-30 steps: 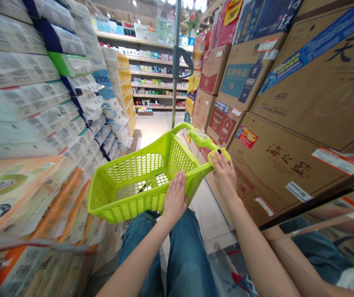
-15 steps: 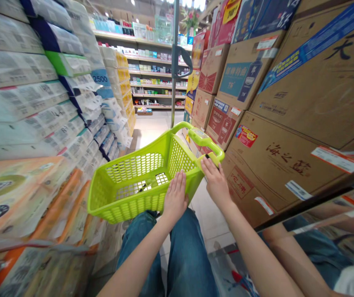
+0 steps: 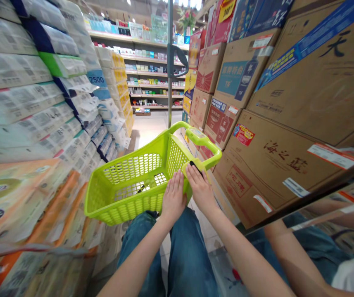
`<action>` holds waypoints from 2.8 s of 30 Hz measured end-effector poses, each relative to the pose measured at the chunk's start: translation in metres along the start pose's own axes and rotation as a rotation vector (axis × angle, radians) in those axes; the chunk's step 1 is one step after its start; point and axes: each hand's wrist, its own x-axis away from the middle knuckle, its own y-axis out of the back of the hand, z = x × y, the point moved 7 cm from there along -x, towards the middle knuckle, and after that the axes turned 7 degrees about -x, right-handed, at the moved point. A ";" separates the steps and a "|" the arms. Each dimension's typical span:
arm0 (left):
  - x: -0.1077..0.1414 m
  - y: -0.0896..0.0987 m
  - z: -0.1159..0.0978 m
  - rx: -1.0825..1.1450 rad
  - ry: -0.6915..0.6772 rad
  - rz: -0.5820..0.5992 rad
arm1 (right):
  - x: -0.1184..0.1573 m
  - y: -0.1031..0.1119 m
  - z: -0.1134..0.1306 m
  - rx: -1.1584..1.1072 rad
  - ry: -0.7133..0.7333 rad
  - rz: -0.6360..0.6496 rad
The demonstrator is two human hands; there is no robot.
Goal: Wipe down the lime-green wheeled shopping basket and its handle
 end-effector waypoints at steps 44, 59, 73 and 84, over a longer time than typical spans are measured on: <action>0.002 0.004 -0.007 0.023 0.037 0.001 | -0.024 0.049 -0.081 0.115 -0.262 -0.108; 0.002 0.007 -0.008 0.023 0.029 -0.012 | -0.022 0.047 -0.079 0.108 -0.259 -0.122; 0.002 0.008 -0.008 0.010 0.018 -0.016 | -0.022 0.035 -0.068 -0.015 -0.120 -0.102; 0.004 0.009 -0.006 0.002 -0.039 -0.043 | -0.047 0.052 -0.105 0.004 -0.156 -0.146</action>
